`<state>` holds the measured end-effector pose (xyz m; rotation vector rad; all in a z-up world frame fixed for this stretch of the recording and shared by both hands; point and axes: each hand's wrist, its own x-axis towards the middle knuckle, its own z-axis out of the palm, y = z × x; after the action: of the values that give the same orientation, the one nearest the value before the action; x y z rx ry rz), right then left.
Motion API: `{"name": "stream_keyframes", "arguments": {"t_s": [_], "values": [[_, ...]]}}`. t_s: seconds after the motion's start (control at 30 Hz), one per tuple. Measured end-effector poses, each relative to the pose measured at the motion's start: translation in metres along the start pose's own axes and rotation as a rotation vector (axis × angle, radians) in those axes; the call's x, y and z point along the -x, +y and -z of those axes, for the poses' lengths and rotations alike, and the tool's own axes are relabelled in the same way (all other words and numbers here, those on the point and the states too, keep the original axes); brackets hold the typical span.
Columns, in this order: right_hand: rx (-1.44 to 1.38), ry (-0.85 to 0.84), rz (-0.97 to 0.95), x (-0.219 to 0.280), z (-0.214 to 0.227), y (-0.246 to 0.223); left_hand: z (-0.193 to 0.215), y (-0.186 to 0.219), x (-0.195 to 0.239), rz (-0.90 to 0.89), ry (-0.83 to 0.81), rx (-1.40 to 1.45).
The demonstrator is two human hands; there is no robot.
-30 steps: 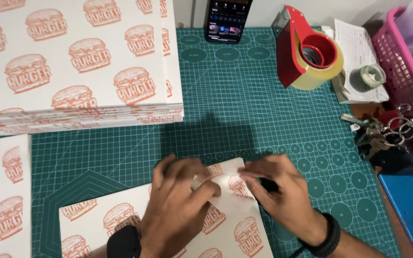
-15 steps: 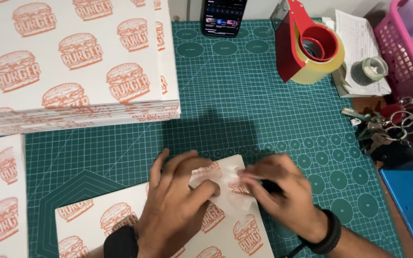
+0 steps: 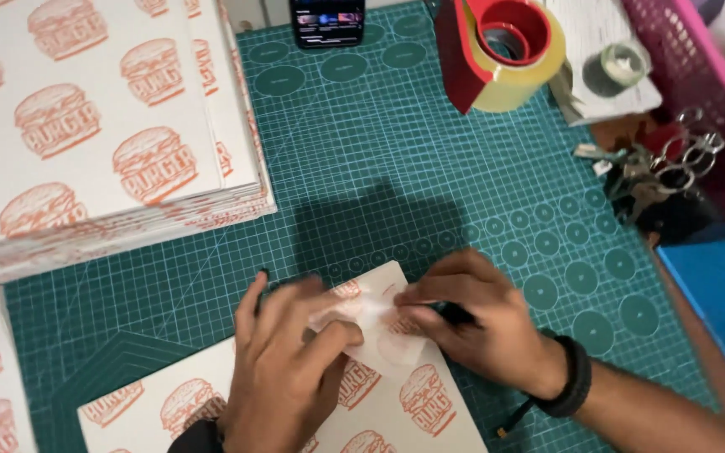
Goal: Folding and stacking printed burger wrapping papers on a workstation.
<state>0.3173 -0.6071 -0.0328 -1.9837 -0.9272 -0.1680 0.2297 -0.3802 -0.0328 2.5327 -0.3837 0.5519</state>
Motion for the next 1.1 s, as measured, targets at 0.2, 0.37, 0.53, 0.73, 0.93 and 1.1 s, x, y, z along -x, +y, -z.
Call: {"name": "stream_keyframes", "arguments": {"t_s": [0.2, 0.37, 0.53, 0.73, 0.93, 1.1], "values": [[0.181, -0.011, -0.009, -0.002, -0.004, 0.008, 0.002, 0.002, -0.002, -0.007, 0.041, 0.061], [0.113, 0.007, 0.106, -0.004, -0.002, 0.007, 0.005, 0.005, -0.009, -0.022, 0.002, 0.012], [-0.019, 0.057, 0.091, -0.003, 0.003, 0.001, -0.001, 0.000, -0.005, -0.057, 0.034, -0.005], [0.143, 0.017, 0.105, -0.004, -0.004, 0.009, 0.000, 0.003, -0.007, -0.065, 0.056, -0.038], [-0.057, 0.066, 0.187, -0.004, 0.003, 0.003, -0.002, -0.002, -0.002, -0.033, 0.026, -0.015], [0.134, -0.006, 0.022, 0.001, -0.005, 0.013, 0.003, 0.002, -0.005, -0.009, 0.006, 0.028]]}}
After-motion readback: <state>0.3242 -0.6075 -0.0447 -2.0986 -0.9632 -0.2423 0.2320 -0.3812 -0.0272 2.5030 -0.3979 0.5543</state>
